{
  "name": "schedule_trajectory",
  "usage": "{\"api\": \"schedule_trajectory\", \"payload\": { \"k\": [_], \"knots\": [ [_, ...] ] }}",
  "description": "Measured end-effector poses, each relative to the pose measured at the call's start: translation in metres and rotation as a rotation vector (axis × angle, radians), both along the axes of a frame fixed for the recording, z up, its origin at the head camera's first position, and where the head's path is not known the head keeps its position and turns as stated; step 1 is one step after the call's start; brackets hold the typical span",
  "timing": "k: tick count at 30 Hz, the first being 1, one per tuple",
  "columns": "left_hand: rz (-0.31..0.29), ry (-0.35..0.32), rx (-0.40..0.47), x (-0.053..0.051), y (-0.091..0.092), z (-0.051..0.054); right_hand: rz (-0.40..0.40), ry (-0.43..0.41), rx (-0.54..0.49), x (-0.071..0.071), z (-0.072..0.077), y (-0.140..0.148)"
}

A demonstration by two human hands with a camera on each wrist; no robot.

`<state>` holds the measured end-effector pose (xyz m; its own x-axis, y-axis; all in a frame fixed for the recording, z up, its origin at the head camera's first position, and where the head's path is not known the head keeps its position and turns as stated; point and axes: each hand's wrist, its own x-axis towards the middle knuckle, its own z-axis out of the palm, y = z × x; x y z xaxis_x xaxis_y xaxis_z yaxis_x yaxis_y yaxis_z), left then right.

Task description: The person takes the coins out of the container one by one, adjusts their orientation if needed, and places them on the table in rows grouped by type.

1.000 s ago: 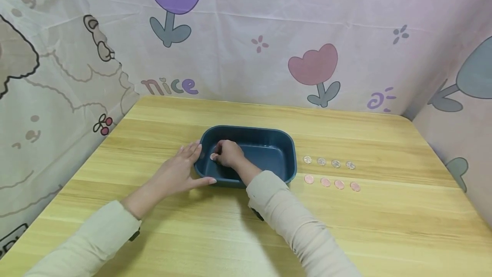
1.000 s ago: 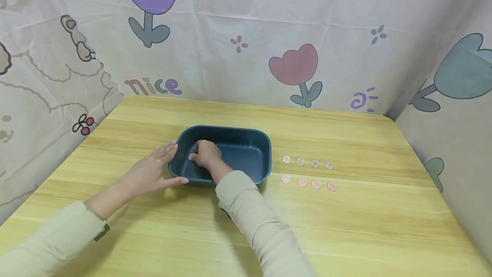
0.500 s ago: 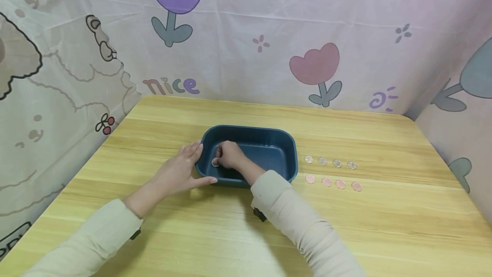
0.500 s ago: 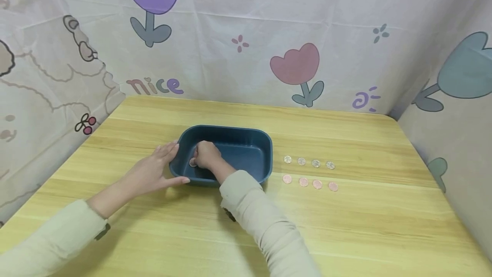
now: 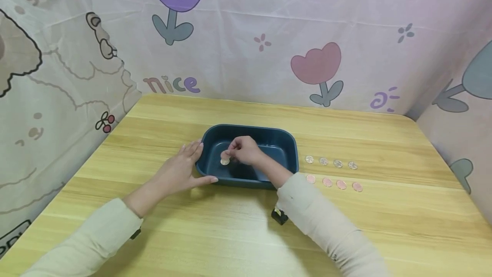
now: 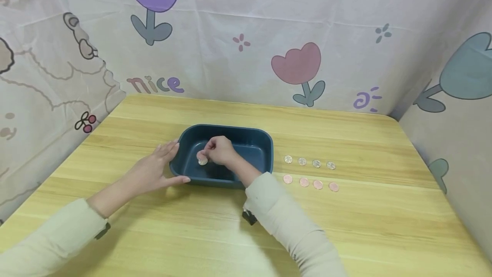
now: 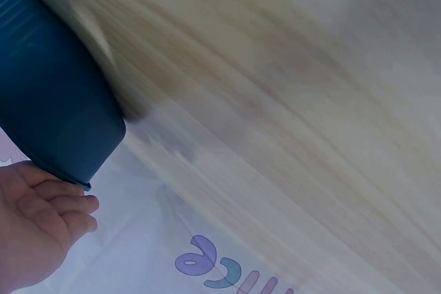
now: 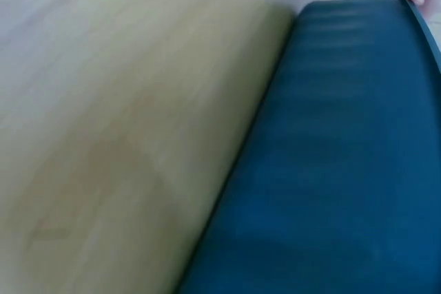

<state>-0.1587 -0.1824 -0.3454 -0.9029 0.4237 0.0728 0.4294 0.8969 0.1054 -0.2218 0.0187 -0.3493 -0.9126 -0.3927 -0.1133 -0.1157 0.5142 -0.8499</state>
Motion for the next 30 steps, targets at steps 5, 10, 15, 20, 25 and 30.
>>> {"api": "schedule_trajectory", "payload": {
  "k": [5, 10, 15, 20, 25, 30],
  "knots": [
    [0.010, -0.011, 0.005, 0.000, 0.001, 0.000, -0.039, -0.014, -0.043, 0.001, 0.000, 0.020],
    [0.018, -0.016, 0.014, 0.001, 0.002, 0.001, -0.089, -0.055, -0.075, 0.005, 0.005, 0.036],
    [0.020, -0.014, 0.016, 0.001, 0.002, 0.001, -0.125, -0.070, -0.088, 0.009, 0.010, 0.049],
    [0.016, -0.011, 0.007, 0.001, 0.001, 0.002, -0.148, -0.053, -0.102, 0.015, 0.015, 0.061],
    [0.011, -0.005, 0.006, 0.001, 0.001, 0.001, -0.152, -0.027, -0.137, 0.022, 0.021, 0.078],
    [0.009, -0.003, 0.013, 0.001, 0.001, 0.001, -0.166, -0.050, -0.170, 0.026, 0.023, 0.101]
  ]
}}
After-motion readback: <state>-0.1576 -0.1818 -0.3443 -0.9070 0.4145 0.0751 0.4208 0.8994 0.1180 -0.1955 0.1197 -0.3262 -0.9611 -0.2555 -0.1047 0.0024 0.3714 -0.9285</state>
